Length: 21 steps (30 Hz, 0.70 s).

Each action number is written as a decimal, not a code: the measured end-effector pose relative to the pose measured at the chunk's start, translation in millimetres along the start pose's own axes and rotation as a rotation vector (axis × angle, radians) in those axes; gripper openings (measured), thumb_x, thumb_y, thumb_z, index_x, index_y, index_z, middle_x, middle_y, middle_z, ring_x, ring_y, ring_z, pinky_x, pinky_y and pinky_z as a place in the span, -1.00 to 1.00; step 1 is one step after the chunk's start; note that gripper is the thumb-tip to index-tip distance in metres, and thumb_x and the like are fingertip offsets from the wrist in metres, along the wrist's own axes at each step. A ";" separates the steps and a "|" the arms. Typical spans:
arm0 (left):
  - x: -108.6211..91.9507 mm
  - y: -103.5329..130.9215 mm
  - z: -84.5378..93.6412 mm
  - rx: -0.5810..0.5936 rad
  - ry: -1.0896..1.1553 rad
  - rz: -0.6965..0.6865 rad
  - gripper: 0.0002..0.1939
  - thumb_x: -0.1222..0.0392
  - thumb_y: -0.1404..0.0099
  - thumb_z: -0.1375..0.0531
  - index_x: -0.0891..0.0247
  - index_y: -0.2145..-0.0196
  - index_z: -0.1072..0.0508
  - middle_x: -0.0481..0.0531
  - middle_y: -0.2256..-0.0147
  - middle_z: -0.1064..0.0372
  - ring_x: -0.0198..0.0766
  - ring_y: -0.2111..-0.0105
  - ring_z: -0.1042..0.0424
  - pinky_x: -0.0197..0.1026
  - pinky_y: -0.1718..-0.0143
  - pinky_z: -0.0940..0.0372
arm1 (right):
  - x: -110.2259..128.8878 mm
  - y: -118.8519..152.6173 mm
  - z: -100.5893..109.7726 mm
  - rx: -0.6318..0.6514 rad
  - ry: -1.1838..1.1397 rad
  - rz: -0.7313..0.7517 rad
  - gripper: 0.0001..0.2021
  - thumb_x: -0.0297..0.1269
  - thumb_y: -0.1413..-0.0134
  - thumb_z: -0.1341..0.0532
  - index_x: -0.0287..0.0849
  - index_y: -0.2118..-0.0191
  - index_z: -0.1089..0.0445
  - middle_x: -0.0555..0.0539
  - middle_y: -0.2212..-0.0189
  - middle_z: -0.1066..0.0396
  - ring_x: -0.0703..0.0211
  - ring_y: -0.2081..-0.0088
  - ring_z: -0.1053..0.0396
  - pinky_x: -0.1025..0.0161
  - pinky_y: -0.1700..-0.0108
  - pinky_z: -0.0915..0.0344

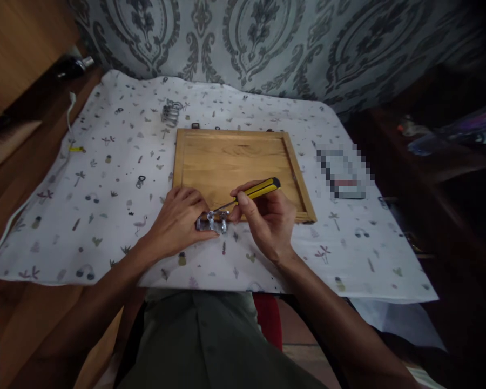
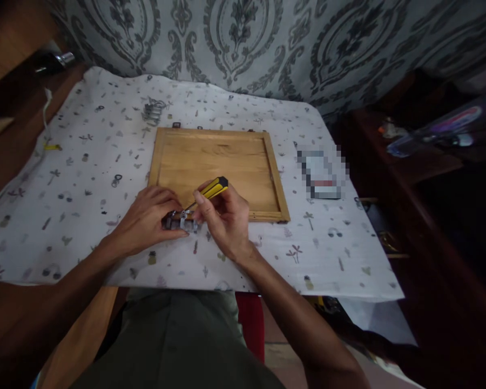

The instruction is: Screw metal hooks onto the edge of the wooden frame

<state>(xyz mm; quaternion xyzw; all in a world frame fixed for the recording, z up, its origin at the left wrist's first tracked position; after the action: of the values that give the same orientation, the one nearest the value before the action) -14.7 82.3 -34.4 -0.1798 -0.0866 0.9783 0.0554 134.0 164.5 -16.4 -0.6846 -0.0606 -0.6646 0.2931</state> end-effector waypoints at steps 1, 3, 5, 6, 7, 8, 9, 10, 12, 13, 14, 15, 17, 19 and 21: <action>0.1 -0.2 -0.1 0.004 -0.001 0.004 -0.59 -0.16 -0.17 -0.44 0.22 0.30 -0.51 0.10 0.17 -0.48 0.06 0.05 -0.40 0.13 -0.05 -0.28 | -2.3 0.1 -2.1 0.013 -0.006 -0.011 -0.70 0.03 -0.22 -0.34 -0.10 0.22 -0.40 0.07 0.51 -0.46 0.26 0.58 -0.44 0.26 0.51 -0.44; 0.5 -0.5 -0.5 0.007 0.004 0.011 -0.60 -0.17 -0.18 -0.43 0.21 0.30 -0.51 0.10 0.17 -0.48 0.06 0.05 -0.40 0.13 -0.05 -0.28 | -5.9 -0.2 -4.9 0.034 -0.012 -0.025 -0.69 0.04 -0.21 -0.34 -0.10 0.21 -0.40 0.08 0.52 -0.45 0.26 0.58 -0.44 0.26 0.51 -0.45; 1.0 -0.7 -1.2 0.005 0.014 0.015 -0.61 -0.17 -0.21 -0.40 0.21 0.29 -0.52 0.10 0.17 -0.49 0.07 0.03 -0.39 0.15 -0.06 -0.27 | -8.3 -0.4 -6.4 0.046 -0.017 -0.034 -0.68 0.07 -0.20 -0.34 -0.09 0.21 -0.40 0.08 0.52 -0.45 0.26 0.58 -0.44 0.27 0.52 -0.45; 1.1 -0.7 -1.6 0.006 0.019 0.015 -0.62 -0.17 -0.22 -0.39 0.21 0.28 -0.52 0.10 0.18 -0.49 0.07 0.03 -0.39 0.16 -0.07 -0.27 | -9.2 -0.5 -6.9 0.051 -0.020 -0.038 -0.67 0.07 -0.19 -0.34 -0.09 0.21 -0.39 0.08 0.52 -0.45 0.26 0.58 -0.43 0.27 0.52 -0.45; 1.3 -0.7 -2.1 0.007 0.022 0.016 -0.63 -0.16 -0.23 -0.38 0.20 0.27 -0.53 0.09 0.18 -0.49 0.07 0.03 -0.39 0.17 -0.08 -0.26 | -10.1 -0.4 -7.5 0.057 -0.024 -0.045 -0.67 0.08 -0.19 -0.34 -0.08 0.21 -0.39 0.09 0.52 -0.45 0.26 0.58 -0.44 0.27 0.52 -0.45; 1.4 -0.6 -2.5 0.008 0.023 0.018 -0.64 -0.15 -0.23 -0.38 0.20 0.27 -0.53 0.09 0.18 -0.49 0.08 0.03 -0.39 0.17 -0.08 -0.25 | -10.9 -0.3 -8.0 0.062 -0.029 -0.051 -0.67 0.08 -0.19 -0.34 -0.08 0.20 -0.39 0.09 0.52 -0.45 0.26 0.57 -0.44 0.27 0.51 -0.46; 1.5 -0.5 -2.9 0.010 0.022 0.020 -0.64 -0.14 -0.23 -0.39 0.21 0.27 -0.53 0.09 0.18 -0.49 0.08 0.03 -0.39 0.18 -0.09 -0.24 | -11.6 -0.2 -8.4 0.066 -0.035 -0.056 -0.68 0.07 -0.19 -0.34 -0.08 0.20 -0.39 0.09 0.53 -0.44 0.26 0.57 -0.44 0.26 0.51 -0.46; 1.5 -0.4 -3.2 0.012 0.021 0.020 -0.64 -0.14 -0.22 -0.40 0.21 0.26 -0.53 0.09 0.19 -0.49 0.08 0.03 -0.39 0.18 -0.10 -0.24 | -12.1 -0.2 -8.9 0.070 -0.041 -0.058 -0.68 0.07 -0.20 -0.34 -0.07 0.20 -0.38 0.09 0.53 -0.44 0.26 0.57 -0.44 0.26 0.51 -0.46; 1.4 -0.3 -3.6 0.015 0.015 0.023 -0.62 -0.13 -0.19 -0.42 0.22 0.26 -0.53 0.10 0.18 -0.48 0.09 0.02 -0.39 0.18 -0.10 -0.24 | -11.8 -0.5 -9.6 0.077 -0.050 -0.047 -0.70 0.05 -0.21 -0.34 -0.07 0.20 -0.38 0.10 0.54 -0.43 0.26 0.57 -0.44 0.27 0.51 -0.46; 1.3 -0.2 -3.6 0.018 0.011 0.024 -0.61 -0.13 -0.17 -0.44 0.23 0.25 -0.53 0.10 0.18 -0.48 0.09 0.02 -0.39 0.18 -0.10 -0.24 | -11.1 -0.8 -10.0 0.083 -0.046 -0.038 -0.71 0.04 -0.21 -0.34 -0.07 0.20 -0.38 0.10 0.54 -0.43 0.27 0.57 -0.43 0.28 0.51 -0.45; 1.2 -0.2 -3.6 0.020 0.006 0.025 -0.59 -0.13 -0.15 -0.45 0.23 0.25 -0.54 0.11 0.17 -0.49 0.09 0.02 -0.39 0.17 -0.10 -0.24 | -10.2 -1.2 -10.5 0.092 -0.033 -0.024 -0.71 0.03 -0.22 -0.34 -0.07 0.22 -0.38 0.11 0.54 -0.42 0.28 0.58 -0.42 0.29 0.51 -0.44; 1.1 -0.2 -3.6 0.023 0.001 0.026 -0.59 -0.13 -0.15 -0.46 0.23 0.24 -0.54 0.11 0.16 -0.49 0.10 0.02 -0.39 0.18 -0.10 -0.24 | -9.0 -1.8 -11.2 0.104 -0.014 -0.009 -0.72 0.02 -0.22 -0.33 -0.07 0.24 -0.39 0.11 0.54 -0.41 0.29 0.58 -0.41 0.29 0.51 -0.44; 0.8 -0.4 -3.5 0.028 -0.004 0.026 -0.59 -0.11 -0.15 -0.46 0.23 0.23 -0.54 0.11 0.16 -0.49 0.10 0.01 -0.38 0.18 -0.12 -0.23 | -6.7 -3.1 -12.6 0.128 0.039 0.017 -0.73 0.02 -0.24 -0.32 -0.08 0.26 -0.39 0.11 0.52 -0.40 0.31 0.58 -0.39 0.30 0.51 -0.42; 0.3 -0.7 -3.3 0.030 -0.004 0.024 -0.60 -0.11 -0.15 -0.46 0.23 0.22 -0.55 0.12 0.15 -0.49 0.10 0.00 -0.38 0.19 -0.12 -0.23 | -4.8 -5.0 -14.1 0.146 0.088 0.039 -0.72 0.01 -0.23 -0.33 -0.09 0.30 -0.38 0.10 0.48 -0.39 0.33 0.57 -0.40 0.32 0.52 -0.39; 0.0 -0.9 -2.7 0.021 -0.010 0.027 -0.59 -0.10 -0.15 -0.46 0.24 0.21 -0.55 0.13 0.14 -0.49 0.11 0.00 -0.38 0.18 -0.12 -0.23 | -4.2 -7.3 -15.8 0.165 0.122 0.039 -0.69 -0.01 -0.20 -0.36 -0.11 0.34 -0.34 0.10 0.47 -0.38 0.33 0.56 -0.41 0.34 0.54 -0.36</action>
<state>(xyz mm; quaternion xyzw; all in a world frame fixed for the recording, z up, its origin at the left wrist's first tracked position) -13.7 83.6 -36.8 -0.1756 -0.0740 0.9807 0.0436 116.3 164.1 -18.8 -0.6176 -0.0837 -0.6919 0.3645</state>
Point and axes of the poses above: each hand's wrist, its own y-axis away from the middle knuckle, its own z-axis out of the back of the hand, x = y × z, the point moved 5 cm from there along -y, towards the middle knuckle
